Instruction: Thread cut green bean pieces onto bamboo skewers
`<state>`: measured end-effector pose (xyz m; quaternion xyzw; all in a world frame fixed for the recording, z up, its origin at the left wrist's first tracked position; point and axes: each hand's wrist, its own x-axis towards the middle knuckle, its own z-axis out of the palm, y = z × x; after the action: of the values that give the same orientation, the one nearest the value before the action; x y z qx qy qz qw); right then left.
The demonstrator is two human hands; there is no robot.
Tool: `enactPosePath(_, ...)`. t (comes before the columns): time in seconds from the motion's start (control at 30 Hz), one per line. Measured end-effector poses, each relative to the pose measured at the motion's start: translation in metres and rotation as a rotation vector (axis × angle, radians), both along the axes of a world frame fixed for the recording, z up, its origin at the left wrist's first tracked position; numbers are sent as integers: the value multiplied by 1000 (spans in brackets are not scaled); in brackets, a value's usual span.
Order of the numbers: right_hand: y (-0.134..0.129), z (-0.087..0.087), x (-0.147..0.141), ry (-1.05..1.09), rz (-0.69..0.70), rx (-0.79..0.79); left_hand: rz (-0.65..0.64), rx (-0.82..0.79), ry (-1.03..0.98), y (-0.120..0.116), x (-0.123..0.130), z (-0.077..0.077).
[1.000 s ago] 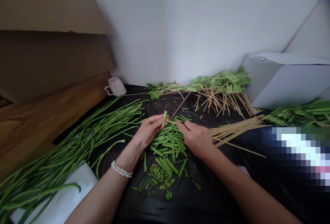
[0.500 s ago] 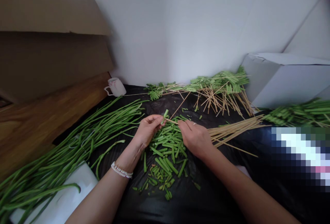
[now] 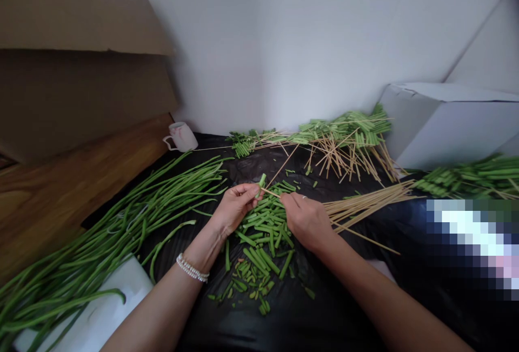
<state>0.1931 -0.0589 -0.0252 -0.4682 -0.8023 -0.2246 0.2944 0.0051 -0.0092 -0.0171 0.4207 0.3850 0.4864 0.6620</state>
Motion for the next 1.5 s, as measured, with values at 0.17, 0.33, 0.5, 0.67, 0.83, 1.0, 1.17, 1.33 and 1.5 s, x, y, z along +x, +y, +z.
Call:
enactPosePath(0.17,-2,0,-5,-5,7,12,-71,62,108,-8,8,-1)
enactPosePath(0.33,-1,4,-3,-9,4,36,-56,196,229,-8,9,1)
enactPosePath(0.5,7,4,10,8,-102,92,182,444,602,12,-14,-1)
enactPosePath(0.67,9,2,11,-29,-105,67,135,801,1095,27,-29,-16)
enactPosePath(0.83,8,1,9,-33,-99,34,-59,791,1288,32,-29,-25)
enactPosePath(1.0,8,0,9,-26,-96,28,-33,795,1195,37,-29,-24)
enactPosePath(1.17,7,2,9,-20,-80,48,321,704,1081,30,-32,-16)
enactPosePath(1.33,5,3,8,-17,-57,42,268,356,496,21,-23,-11)
enactPosePath(1.5,4,2,7,-8,-43,21,72,19,35,14,-12,-7)
